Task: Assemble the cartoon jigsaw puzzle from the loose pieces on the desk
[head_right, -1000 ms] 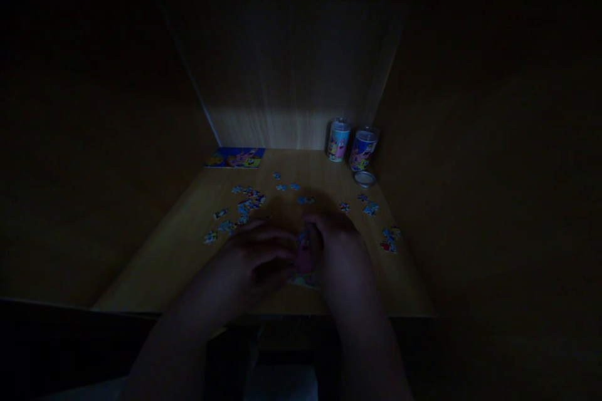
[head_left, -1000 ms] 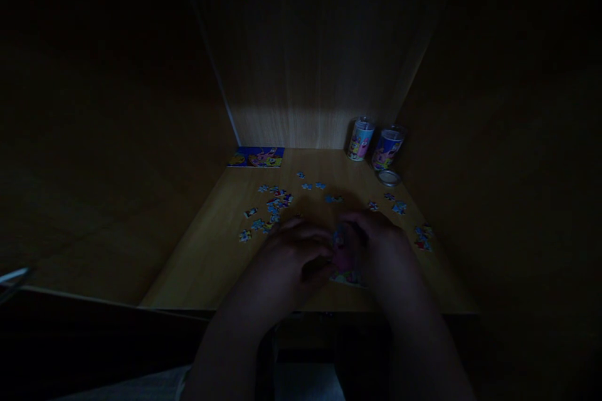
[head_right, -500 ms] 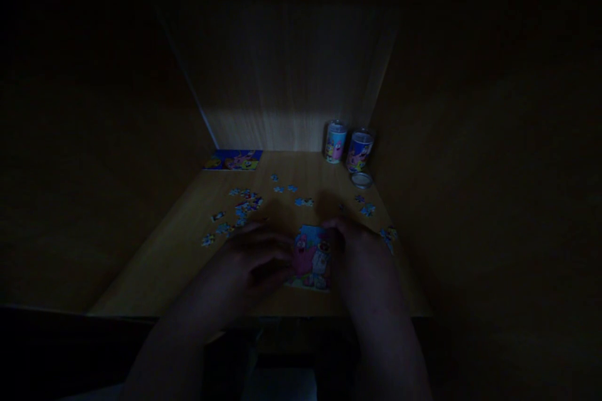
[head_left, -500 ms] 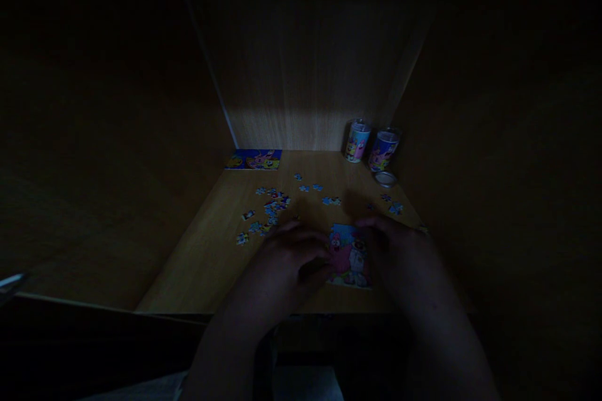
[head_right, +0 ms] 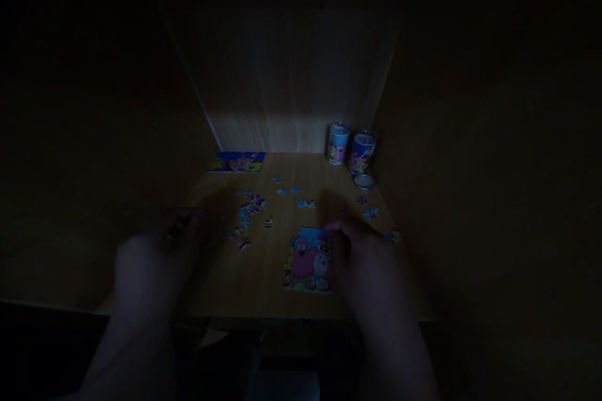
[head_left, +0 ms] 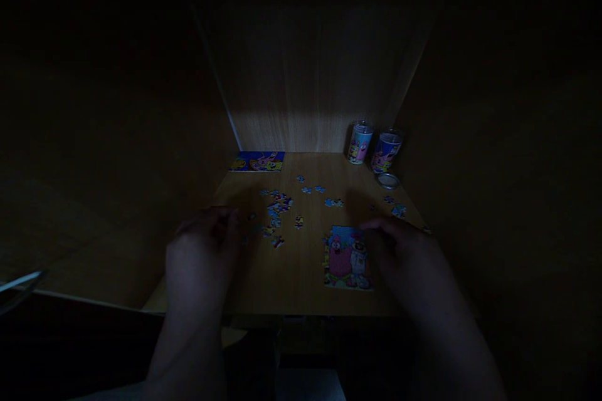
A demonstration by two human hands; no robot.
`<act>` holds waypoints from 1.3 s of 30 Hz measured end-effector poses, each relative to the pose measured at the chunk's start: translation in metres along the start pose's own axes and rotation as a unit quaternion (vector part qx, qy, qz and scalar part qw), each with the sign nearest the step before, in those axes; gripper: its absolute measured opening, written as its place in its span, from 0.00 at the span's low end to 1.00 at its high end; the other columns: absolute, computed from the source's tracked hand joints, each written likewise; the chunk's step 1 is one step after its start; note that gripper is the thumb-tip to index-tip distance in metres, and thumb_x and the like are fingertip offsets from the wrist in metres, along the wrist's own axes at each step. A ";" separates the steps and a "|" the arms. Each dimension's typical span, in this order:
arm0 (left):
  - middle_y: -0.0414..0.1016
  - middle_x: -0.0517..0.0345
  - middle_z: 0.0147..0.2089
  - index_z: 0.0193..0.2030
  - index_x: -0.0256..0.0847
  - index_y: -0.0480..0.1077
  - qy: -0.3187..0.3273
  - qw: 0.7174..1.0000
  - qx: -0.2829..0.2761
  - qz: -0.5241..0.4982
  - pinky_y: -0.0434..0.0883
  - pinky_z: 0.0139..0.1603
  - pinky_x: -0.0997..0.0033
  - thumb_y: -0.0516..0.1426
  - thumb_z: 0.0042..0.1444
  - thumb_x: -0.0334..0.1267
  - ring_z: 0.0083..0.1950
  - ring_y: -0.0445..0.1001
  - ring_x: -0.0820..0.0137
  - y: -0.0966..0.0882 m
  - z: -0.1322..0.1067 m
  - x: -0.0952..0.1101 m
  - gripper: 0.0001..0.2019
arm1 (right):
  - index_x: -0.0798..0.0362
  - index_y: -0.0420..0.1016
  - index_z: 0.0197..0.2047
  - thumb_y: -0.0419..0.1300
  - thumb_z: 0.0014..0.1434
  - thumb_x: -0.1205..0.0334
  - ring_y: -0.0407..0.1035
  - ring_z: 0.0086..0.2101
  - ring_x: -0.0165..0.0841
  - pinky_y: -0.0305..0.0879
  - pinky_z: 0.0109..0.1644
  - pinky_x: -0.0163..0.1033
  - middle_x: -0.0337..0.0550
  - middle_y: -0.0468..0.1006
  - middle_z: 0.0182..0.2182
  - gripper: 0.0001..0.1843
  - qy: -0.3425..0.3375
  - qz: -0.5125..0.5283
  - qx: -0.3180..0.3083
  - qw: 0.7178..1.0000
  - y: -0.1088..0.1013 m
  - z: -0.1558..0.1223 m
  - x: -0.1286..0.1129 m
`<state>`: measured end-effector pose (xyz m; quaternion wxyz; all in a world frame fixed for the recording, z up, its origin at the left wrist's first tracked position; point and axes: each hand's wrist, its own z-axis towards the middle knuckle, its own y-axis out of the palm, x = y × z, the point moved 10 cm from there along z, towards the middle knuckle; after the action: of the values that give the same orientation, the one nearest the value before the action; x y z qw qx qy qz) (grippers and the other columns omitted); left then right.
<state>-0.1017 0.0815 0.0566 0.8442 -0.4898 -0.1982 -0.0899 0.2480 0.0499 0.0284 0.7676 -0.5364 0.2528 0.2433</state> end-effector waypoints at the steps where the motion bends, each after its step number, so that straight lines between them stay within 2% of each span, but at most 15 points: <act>1: 0.87 0.51 0.45 0.47 0.45 0.82 -0.025 1.000 -0.009 0.005 0.75 0.45 0.61 0.57 0.71 0.46 0.44 0.84 0.56 0.003 0.001 -0.008 0.13 | 0.44 0.86 0.45 0.54 0.71 0.64 0.83 0.34 0.40 0.74 0.37 0.43 0.39 0.87 0.38 0.17 -0.002 0.010 -0.012 1.000 0.002 -0.001 0.000; 5: 0.88 0.52 0.44 0.51 0.46 0.83 -0.076 0.996 -0.052 -0.004 0.75 0.41 0.64 0.57 0.71 0.45 0.42 0.85 0.57 0.016 0.001 -0.020 0.14 | 0.43 0.87 0.38 0.53 0.66 0.69 0.82 0.35 0.40 0.75 0.39 0.43 0.38 0.86 0.37 0.20 -0.039 0.013 -0.048 0.998 0.010 -0.003 -0.008; 11: 0.88 0.49 0.43 0.52 0.45 0.84 -0.093 0.994 -0.051 0.026 0.74 0.40 0.63 0.55 0.71 0.42 0.42 0.86 0.54 0.015 0.001 -0.023 0.16 | 0.44 0.88 0.40 0.55 0.63 0.76 0.81 0.46 0.43 0.76 0.54 0.48 0.40 0.86 0.45 0.22 -0.104 -0.003 -0.066 0.992 0.021 -0.004 -0.020; 18: 0.88 0.45 0.48 0.54 0.43 0.83 -0.099 0.992 -0.065 0.035 0.77 0.45 0.61 0.54 0.73 0.41 0.47 0.87 0.51 0.019 -0.001 -0.023 0.16 | 0.42 0.89 0.41 0.56 0.63 0.77 0.81 0.46 0.43 0.78 0.54 0.50 0.39 0.86 0.46 0.23 -0.113 -0.007 -0.071 0.991 0.023 -0.005 -0.019; 23: 0.87 0.42 0.51 0.58 0.39 0.82 -0.075 0.990 -0.086 0.081 0.79 0.51 0.57 0.55 0.71 0.36 0.52 0.86 0.49 0.025 -0.002 -0.016 0.17 | 0.43 0.89 0.42 0.56 0.63 0.79 0.81 0.45 0.43 0.79 0.54 0.50 0.41 0.86 0.47 0.24 -0.123 -0.015 -0.062 0.990 0.023 -0.004 -0.022; 29: 0.86 0.39 0.54 0.58 0.34 0.80 -0.022 0.988 -0.081 0.131 0.78 0.55 0.54 0.54 0.70 0.33 0.53 0.84 0.48 0.027 -0.003 -0.006 0.17 | 0.43 0.89 0.44 0.57 0.60 0.80 0.80 0.47 0.43 0.79 0.57 0.50 0.39 0.86 0.47 0.25 -0.120 -0.002 -0.071 0.990 0.026 -0.003 -0.024; 35: 0.86 0.39 0.49 0.55 0.36 0.81 -0.021 0.985 -0.087 0.146 0.79 0.51 0.53 0.53 0.69 0.32 0.49 0.84 0.48 0.028 -0.004 -0.006 0.16 | 0.43 0.89 0.43 0.55 0.63 0.78 0.80 0.48 0.42 0.76 0.58 0.51 0.40 0.86 0.48 0.24 -0.127 0.011 -0.061 0.990 0.031 0.000 -0.023; 39: 0.85 0.40 0.52 0.57 0.36 0.81 -0.017 0.985 -0.084 0.150 0.78 0.51 0.55 0.54 0.69 0.32 0.51 0.84 0.49 0.030 -0.005 -0.007 0.17 | 0.45 0.89 0.44 0.57 0.65 0.75 0.78 0.50 0.44 0.76 0.58 0.52 0.42 0.86 0.47 0.20 -0.141 0.016 -0.039 0.989 0.034 0.003 -0.022</act>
<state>-0.0970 0.0921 0.0280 0.8003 -0.5848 -0.1290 0.0294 0.2098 0.0608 0.0196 0.7700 -0.5221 0.1408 0.3385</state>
